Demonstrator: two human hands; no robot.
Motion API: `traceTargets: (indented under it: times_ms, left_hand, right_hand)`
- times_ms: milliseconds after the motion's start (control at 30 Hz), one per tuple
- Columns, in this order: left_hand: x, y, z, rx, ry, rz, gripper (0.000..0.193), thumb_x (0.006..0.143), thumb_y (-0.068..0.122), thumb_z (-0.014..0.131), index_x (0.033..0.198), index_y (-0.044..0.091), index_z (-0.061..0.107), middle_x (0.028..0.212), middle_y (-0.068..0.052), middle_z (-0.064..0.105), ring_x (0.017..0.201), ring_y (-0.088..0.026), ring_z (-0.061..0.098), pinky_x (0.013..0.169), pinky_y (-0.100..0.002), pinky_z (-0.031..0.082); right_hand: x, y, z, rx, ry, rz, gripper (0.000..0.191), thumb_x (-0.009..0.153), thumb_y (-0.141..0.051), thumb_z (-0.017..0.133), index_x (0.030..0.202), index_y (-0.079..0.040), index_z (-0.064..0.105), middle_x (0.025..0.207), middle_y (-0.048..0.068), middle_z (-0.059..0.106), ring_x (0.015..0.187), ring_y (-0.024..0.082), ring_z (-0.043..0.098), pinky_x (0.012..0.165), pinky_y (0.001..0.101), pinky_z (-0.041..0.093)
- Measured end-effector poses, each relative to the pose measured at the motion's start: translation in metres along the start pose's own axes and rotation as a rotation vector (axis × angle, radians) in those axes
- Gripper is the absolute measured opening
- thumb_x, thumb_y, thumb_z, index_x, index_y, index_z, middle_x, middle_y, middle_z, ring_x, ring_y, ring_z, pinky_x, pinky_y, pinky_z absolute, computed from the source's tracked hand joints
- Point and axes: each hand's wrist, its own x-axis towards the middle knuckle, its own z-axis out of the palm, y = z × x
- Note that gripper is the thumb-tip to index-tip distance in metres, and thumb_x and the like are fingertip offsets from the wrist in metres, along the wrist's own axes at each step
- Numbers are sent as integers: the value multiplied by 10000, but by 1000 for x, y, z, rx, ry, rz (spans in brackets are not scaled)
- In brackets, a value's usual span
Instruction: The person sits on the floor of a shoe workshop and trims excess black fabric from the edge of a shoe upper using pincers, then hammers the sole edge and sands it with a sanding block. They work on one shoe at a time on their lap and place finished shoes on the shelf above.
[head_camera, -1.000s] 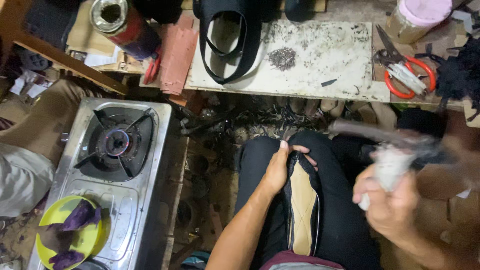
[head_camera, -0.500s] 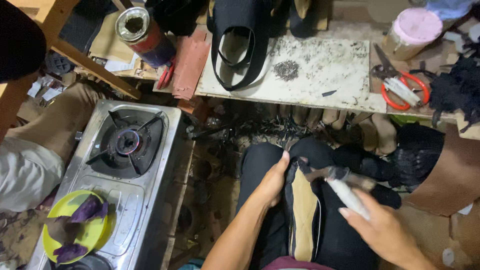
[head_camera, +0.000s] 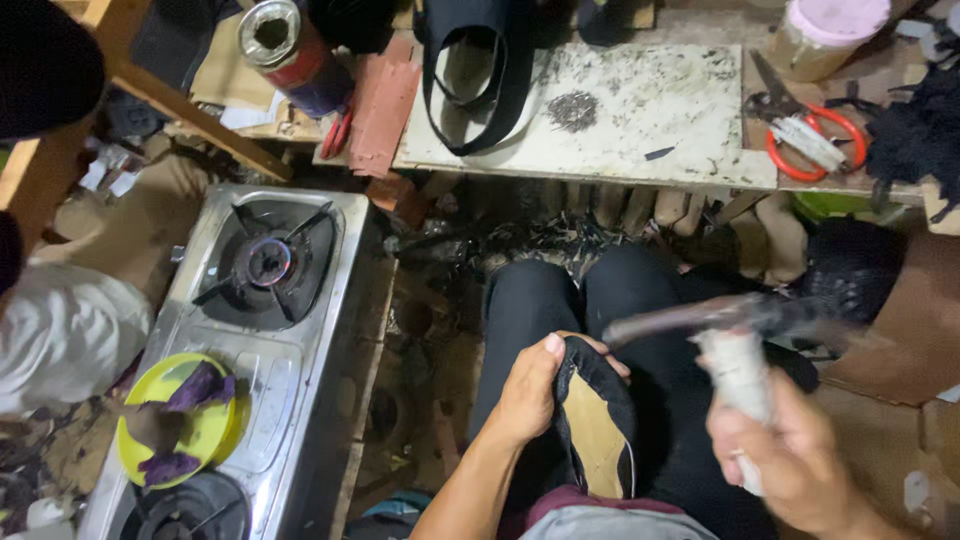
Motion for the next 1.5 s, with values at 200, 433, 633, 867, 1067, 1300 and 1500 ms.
traceTargets:
  times_ms: [200,433,633,867,1067,1300,1500]
  left_hand:
    - [-1,-9,-10,-188,39,8,520,1095,402,355,1203,-43,600,1084,-230,735,997,-302,725,918,-413,586]
    - [-3,-2,11,88,22,15,421,1065,332,449,1173,-48,595,1090,-221,738,1019,-280,723,944,-391,575]
    - [-2,3,18,226,24,107,365,1055,292,472,1199,-32,562,1095,-193,729,1025,-236,701,967,-359,550]
    - [-12,-15,-8,427,312,184,423,1111,315,427,1187,-43,639,1090,-145,690,1030,-182,630,953,-319,497]
    - [0,-1,-9,-142,243,209,446,1080,408,457,1148,-12,590,1004,-209,716,923,-321,721,835,-427,595]
    - [48,34,32,-444,134,220,519,1099,518,421,1251,33,523,1031,-210,691,929,-345,705,802,-462,583]
    - [59,44,25,-236,100,60,684,1046,524,340,1436,-18,493,1307,-164,670,1233,-289,649,1099,-440,501]
  right_hand:
    - [46,-9,-11,-328,85,114,466,871,-288,685,1283,-75,636,592,38,583,430,124,539,400,303,455]
    - [169,-45,-52,-927,405,-501,638,908,-273,674,1503,-86,537,1029,209,653,784,389,665,726,503,531]
    - [217,-38,-65,-1326,408,-364,599,900,-248,685,1491,-304,611,999,216,624,850,451,652,777,575,510]
    - [164,-20,-51,-1397,478,-763,461,853,-234,744,1309,-181,708,1249,158,659,1162,340,585,982,490,437]
    - [67,42,-13,-587,-62,-1,426,810,-277,723,1213,-138,729,1094,67,720,930,231,723,842,357,609]
    - [6,85,33,710,-108,230,655,833,-169,646,1447,13,507,1365,256,630,1202,322,647,987,430,507]
    - [-22,76,41,-54,158,-254,697,757,-83,702,1407,89,518,1509,273,526,1423,355,493,1171,412,331]
